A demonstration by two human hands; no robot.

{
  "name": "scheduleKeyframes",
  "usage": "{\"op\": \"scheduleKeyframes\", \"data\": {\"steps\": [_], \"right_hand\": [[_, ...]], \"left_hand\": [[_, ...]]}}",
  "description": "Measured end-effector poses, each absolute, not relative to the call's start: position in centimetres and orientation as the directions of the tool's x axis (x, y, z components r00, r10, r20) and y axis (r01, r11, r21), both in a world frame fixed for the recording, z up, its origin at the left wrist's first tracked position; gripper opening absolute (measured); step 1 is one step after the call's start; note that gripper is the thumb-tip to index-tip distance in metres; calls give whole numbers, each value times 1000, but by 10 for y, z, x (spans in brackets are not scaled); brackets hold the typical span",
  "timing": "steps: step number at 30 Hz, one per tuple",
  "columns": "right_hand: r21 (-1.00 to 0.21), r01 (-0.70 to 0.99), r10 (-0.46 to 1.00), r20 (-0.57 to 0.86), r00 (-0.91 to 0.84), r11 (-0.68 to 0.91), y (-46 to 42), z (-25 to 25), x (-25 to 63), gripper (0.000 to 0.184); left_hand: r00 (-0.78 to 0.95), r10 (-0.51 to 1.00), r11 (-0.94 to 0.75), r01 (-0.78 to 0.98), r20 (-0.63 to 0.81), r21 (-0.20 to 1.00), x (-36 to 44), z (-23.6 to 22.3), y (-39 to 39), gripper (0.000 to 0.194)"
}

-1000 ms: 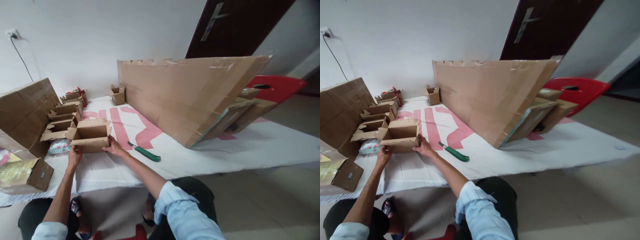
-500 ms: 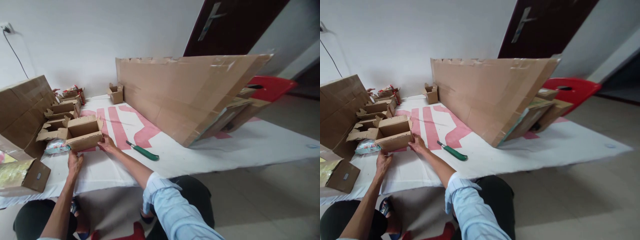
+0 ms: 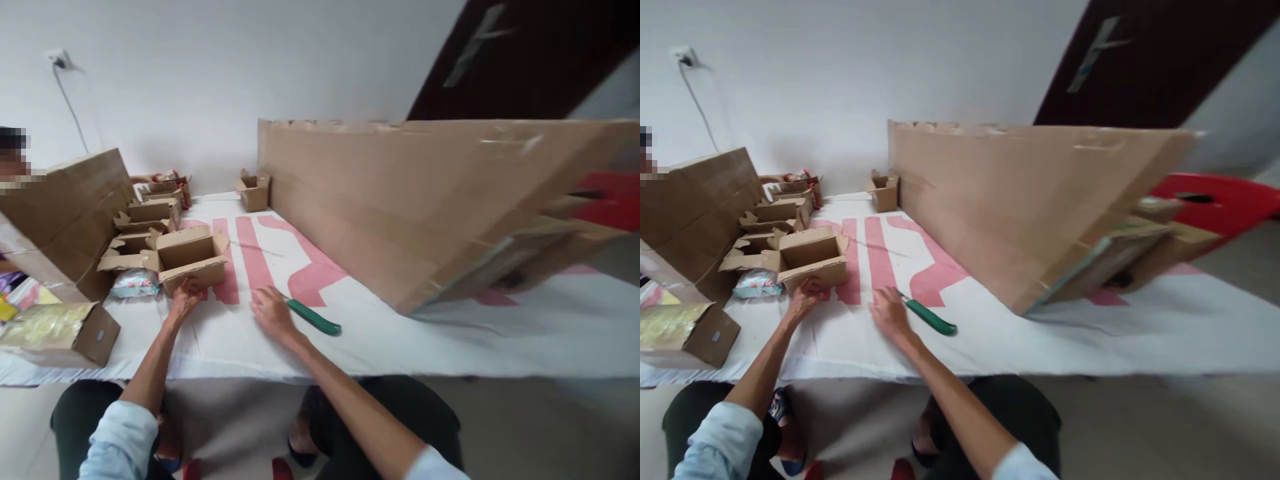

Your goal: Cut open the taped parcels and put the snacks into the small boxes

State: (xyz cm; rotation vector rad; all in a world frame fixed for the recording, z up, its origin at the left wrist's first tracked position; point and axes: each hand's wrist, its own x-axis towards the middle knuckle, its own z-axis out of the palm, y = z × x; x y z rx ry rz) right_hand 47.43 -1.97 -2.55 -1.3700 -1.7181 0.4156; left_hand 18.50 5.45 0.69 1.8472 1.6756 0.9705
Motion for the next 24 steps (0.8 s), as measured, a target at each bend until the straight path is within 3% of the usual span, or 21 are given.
{"op": "scheduleKeyframes", "data": {"steps": [3,6,8,14,19,24], "right_hand": [[-642,703,886,462,36,306,-48,-46,524,26],[-417,889,870,491,46,189,-60,-71,559,30],[-340,931,866,497,57,134,-64,-85,570,33],[-294,953,830,548,100,79,-62,-103,572,36],[-252,967,829,547,113,34,-57,-105,573,28],[-215,976,859,495,133,-28,-56,-104,571,19]], "left_hand": [[-5,982,-136,667,187,733,185,-4,42,37],[-6,981,-140,682,196,718,183,-13,25,42],[3,979,-150,696,206,702,180,-17,12,41],[5,972,-163,733,234,660,174,-22,-31,24],[-14,963,-173,735,270,655,172,-25,-66,11],[-50,956,-169,714,291,679,171,-34,-92,13]]}}
